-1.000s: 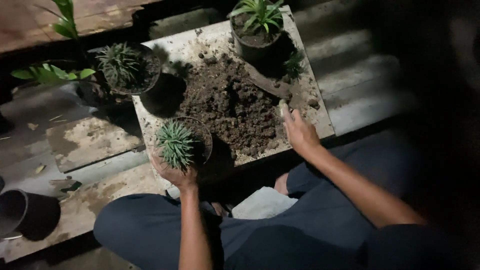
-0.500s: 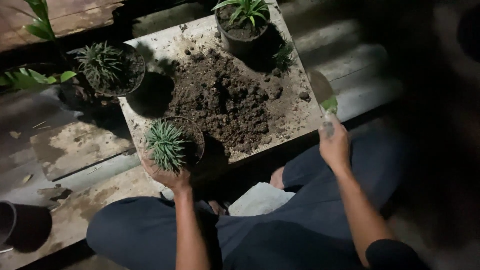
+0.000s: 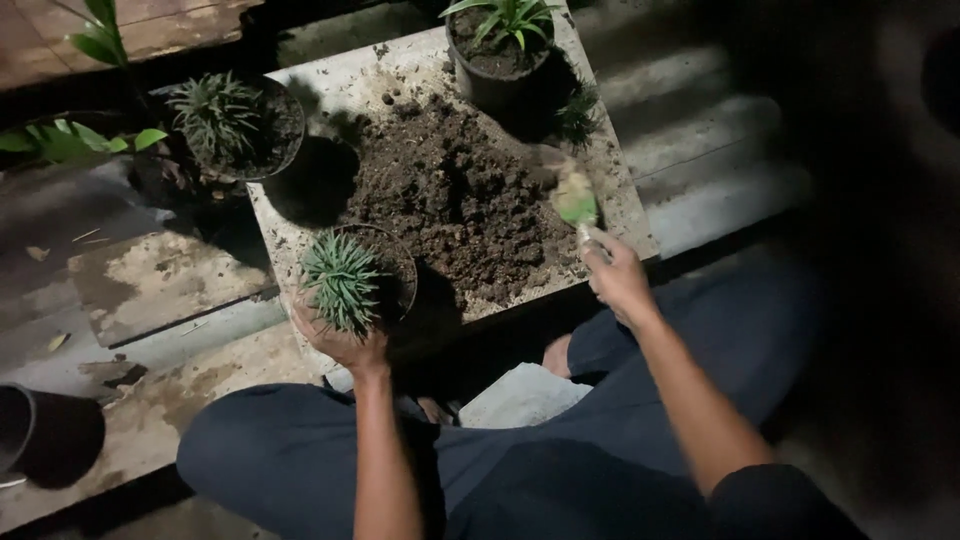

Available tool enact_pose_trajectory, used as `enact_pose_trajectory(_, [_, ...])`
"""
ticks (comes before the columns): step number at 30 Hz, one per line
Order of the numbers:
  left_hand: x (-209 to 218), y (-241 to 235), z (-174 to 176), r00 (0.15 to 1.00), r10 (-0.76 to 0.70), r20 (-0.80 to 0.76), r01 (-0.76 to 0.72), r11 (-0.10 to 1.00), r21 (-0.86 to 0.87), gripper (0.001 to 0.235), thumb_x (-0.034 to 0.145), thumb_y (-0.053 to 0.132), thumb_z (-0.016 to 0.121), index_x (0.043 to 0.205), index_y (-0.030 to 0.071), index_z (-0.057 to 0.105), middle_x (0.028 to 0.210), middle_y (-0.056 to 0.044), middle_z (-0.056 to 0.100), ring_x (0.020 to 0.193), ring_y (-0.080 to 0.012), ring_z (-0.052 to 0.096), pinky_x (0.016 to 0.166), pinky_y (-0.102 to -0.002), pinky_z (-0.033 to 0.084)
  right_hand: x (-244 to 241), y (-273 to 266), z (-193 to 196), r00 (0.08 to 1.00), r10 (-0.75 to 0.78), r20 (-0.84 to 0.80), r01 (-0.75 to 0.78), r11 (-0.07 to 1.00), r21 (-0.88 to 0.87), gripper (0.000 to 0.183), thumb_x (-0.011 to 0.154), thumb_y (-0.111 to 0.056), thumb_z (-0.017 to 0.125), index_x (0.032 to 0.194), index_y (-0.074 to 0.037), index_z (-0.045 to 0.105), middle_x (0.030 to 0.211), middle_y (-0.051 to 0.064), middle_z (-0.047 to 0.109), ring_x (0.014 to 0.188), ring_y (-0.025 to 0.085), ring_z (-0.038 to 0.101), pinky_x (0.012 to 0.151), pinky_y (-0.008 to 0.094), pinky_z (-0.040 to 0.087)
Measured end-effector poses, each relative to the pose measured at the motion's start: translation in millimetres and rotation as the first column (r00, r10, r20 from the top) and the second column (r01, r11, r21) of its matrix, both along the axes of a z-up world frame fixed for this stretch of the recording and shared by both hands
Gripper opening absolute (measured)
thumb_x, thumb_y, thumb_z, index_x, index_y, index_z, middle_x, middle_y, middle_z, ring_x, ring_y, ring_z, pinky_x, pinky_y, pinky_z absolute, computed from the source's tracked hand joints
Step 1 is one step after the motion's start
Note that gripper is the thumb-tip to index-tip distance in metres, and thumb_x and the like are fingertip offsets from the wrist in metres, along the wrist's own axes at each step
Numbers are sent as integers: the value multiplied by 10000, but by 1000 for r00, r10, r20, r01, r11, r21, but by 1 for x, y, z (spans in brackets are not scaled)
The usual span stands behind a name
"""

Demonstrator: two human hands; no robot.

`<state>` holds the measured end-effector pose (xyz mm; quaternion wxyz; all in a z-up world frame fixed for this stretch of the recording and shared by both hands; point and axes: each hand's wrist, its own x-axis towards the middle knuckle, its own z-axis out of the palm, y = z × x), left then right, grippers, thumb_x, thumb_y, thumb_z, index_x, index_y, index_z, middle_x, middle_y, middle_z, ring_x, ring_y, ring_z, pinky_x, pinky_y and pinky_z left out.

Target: A person is planting a succulent into a small plastic pot using a hand trowel and soil.

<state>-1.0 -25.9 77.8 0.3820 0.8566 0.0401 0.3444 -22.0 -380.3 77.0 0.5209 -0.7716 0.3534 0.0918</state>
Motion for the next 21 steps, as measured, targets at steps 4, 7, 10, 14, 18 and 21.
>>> enact_pose_trajectory(4, [-1, -2, 4, 1000, -3, -19, 1, 996, -89, 385, 901, 234, 669, 1191, 5, 558, 1181, -171, 582, 1142, -395, 548, 1105, -521, 404, 30, -10, 15, 939, 304, -160, -320, 943, -87, 512, 1013, -334, 595, 1461, -86, 586, 711, 196, 688, 513, 279, 635, 515, 416, 506])
enact_pose_trajectory(7, [-1, 2, -10, 1000, 24, -16, -24, 999, -35, 480, 934, 329, 596, 1232, -46, 562, 1220, -241, 581, 1125, -448, 549, 1090, -573, 416, 50, -10, 33, 919, 383, -92, -392, 909, -142, 528, 1011, -300, 573, 1462, -27, 593, 1461, 295, 548, 1385, 481, 481, 1127, 581, 370])
enact_pose_trajectory(10, [2, -3, 6, 1000, 22, 6, -22, 1000, -21, 394, 954, 319, 583, 1147, -25, 593, 1147, -187, 594, 1085, -383, 565, 1075, -553, 435, 48, 24, 50, 887, 459, 52, -440, 874, -207, 447, 989, -209, 578, 1349, 42, 661, 1352, 312, 625, 1321, 486, 536, 1120, 564, 390])
enact_pose_trajectory(14, [-6, 6, -18, 1000, -11, -3, 11, 996, -86, 931, 898, 773, 406, 1345, -37, 514, 1361, -261, 530, 1236, -461, 504, 1130, -582, 353, 57, 26, 35, 884, 464, 57, -446, 874, -193, 495, 992, -297, 611, 1376, 13, 655, 1346, 270, 642, 1312, 453, 556, 1115, 542, 413])
enact_pose_trajectory(18, [-1, 6, -5, 998, -44, -40, 41, 997, -59, 472, 915, 256, 614, 1284, -33, 552, 1233, -231, 584, 1105, -426, 542, 1031, -517, 423, 58, -3, 28, 876, 482, -17, -479, 865, -150, 487, 982, -299, 634, 1386, -28, 662, 1344, 266, 649, 1203, 436, 627, 1000, 502, 490])
enact_pose_trajectory(21, [4, 13, 6, 996, -72, -47, 68, 994, -90, 391, 915, 185, 606, 1251, -10, 567, 1191, -207, 592, 1061, -391, 562, 984, -481, 453, 61, -19, 28, 857, 512, -62, -516, 847, -130, 493, 1000, -307, 624, 1412, -37, 651, 1344, 293, 640, 1168, 479, 634, 966, 532, 493])
